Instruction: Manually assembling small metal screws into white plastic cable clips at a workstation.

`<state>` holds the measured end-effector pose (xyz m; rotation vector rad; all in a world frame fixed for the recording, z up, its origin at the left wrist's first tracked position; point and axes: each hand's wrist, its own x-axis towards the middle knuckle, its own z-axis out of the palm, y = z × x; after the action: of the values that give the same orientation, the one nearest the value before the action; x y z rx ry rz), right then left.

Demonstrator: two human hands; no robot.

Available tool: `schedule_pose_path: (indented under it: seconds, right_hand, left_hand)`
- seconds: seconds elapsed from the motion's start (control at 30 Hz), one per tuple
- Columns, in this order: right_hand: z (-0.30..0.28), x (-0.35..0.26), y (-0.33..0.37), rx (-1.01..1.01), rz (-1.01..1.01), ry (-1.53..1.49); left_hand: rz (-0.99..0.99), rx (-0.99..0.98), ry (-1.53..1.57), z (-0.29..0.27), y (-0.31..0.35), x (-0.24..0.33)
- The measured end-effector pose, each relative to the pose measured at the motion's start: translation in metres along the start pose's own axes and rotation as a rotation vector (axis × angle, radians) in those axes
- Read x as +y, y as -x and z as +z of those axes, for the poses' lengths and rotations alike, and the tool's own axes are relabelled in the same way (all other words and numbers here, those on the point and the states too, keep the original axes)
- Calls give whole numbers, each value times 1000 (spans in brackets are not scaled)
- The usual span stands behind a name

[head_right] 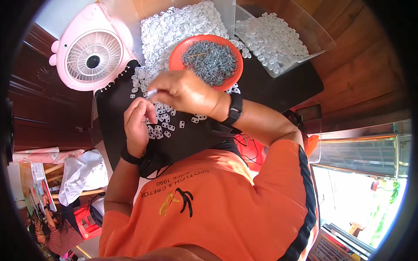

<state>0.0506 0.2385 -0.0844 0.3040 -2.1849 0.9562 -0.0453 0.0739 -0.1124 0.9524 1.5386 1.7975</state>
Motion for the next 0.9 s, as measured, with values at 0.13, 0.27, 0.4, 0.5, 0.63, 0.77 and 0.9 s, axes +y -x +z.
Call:
schedule_pose_path:
  seconds: [0.13,0.27,0.4,0.5,0.63,0.77,0.9]
  right_hand:
    - [-60,-13,-16,279,25,382]
    - [-138,-13,-37,620,49,779]
    - [-170,8,-45,514,95,1267]
    - [-150,24,-37,396,136,626]
    - [-69,23,-48,-90,281,443]
    - [-4,25,-62,-379,13,479]
    - [47,45,-76,-604,-129,605]
  left_hand:
    - [124,144,-15,-17,-3,1]
    - [120,324,-61,-32,-18,2]
    - [114,403,-72,-43,-21,-4]
    - [219,403,98,-50,-28,-11]
    - [91,585,131,-67,-32,-23]
    - [58,599,190,-65,-38,-28]
    - [85,523,206,-64,-39,-30]
